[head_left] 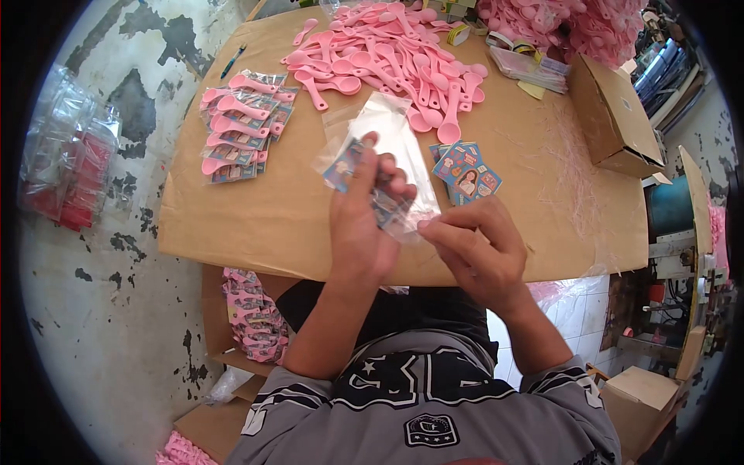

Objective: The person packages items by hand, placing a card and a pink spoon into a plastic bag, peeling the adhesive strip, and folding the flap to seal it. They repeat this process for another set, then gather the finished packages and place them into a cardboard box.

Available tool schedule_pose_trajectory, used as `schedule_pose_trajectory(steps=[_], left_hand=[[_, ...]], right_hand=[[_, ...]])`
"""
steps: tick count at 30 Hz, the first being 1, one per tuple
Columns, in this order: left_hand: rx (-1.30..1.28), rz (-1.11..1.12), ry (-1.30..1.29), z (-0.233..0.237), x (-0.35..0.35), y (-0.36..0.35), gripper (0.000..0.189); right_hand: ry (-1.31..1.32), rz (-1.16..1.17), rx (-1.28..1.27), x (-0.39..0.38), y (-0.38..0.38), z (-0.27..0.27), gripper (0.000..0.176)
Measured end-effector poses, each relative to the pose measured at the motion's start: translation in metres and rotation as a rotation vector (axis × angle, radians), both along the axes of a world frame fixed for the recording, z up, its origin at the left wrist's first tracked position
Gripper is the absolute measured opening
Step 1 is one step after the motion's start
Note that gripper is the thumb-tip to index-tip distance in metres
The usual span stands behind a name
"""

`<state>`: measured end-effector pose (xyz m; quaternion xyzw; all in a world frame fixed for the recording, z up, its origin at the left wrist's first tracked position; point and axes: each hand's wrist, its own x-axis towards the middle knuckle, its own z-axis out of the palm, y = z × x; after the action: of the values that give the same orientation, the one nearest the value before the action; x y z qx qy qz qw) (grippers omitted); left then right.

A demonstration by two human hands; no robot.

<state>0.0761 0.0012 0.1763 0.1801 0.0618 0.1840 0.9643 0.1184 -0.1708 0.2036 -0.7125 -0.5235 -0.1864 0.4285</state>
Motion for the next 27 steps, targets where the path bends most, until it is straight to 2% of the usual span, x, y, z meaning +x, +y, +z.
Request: schedule_pose_trajectory(steps=[4, 6, 9, 12, 14, 15, 18, 24, 27], left_hand=[[0.001, 0.071, 0.025, 0.005, -0.006, 0.017, 0.035], [0.001, 0.087, 0.024, 0.003, -0.007, 0.022, 0.032], [-0.008, 0.069, -0.013, 0.006, -0.008, 0.018, 0.032], [-0.012, 0.029, -0.025, 0.008, -0.010, 0.011, 0.034], [0.005, 0.026, 0.002, 0.008, -0.013, 0.012, 0.035], [0.019, 0.045, 0.017, 0.008, -0.016, 0.015, 0.035], [0.041, 0.099, 0.056, 0.000, -0.024, 0.028, 0.036], [0.020, 0.228, 0.032, -0.020, -0.022, 0.045, 0.037], [0.103, 0.422, -0.034, -0.018, -0.015, 0.045, 0.040]], right_hand=[[0.156, -0.106, -0.026, 0.037, -0.022, 0.017, 0.021], [0.210, -0.232, -0.102, 0.070, -0.023, 0.032, 0.019], [0.214, -0.201, -0.277, 0.130, -0.012, 0.028, 0.021], [-0.193, -0.126, -0.428, 0.184, 0.004, -0.004, 0.028], [-0.337, -0.060, -0.531, 0.201, 0.013, -0.008, 0.029], [-0.407, -0.027, -0.581, 0.207, 0.016, -0.009, 0.029], [-0.394, -0.065, -0.664, 0.219, 0.016, -0.009, 0.030], [-0.505, -0.150, -0.604, 0.231, -0.006, -0.011, 0.029], [-0.365, -0.280, -0.549, 0.183, -0.022, 0.018, 0.025]])
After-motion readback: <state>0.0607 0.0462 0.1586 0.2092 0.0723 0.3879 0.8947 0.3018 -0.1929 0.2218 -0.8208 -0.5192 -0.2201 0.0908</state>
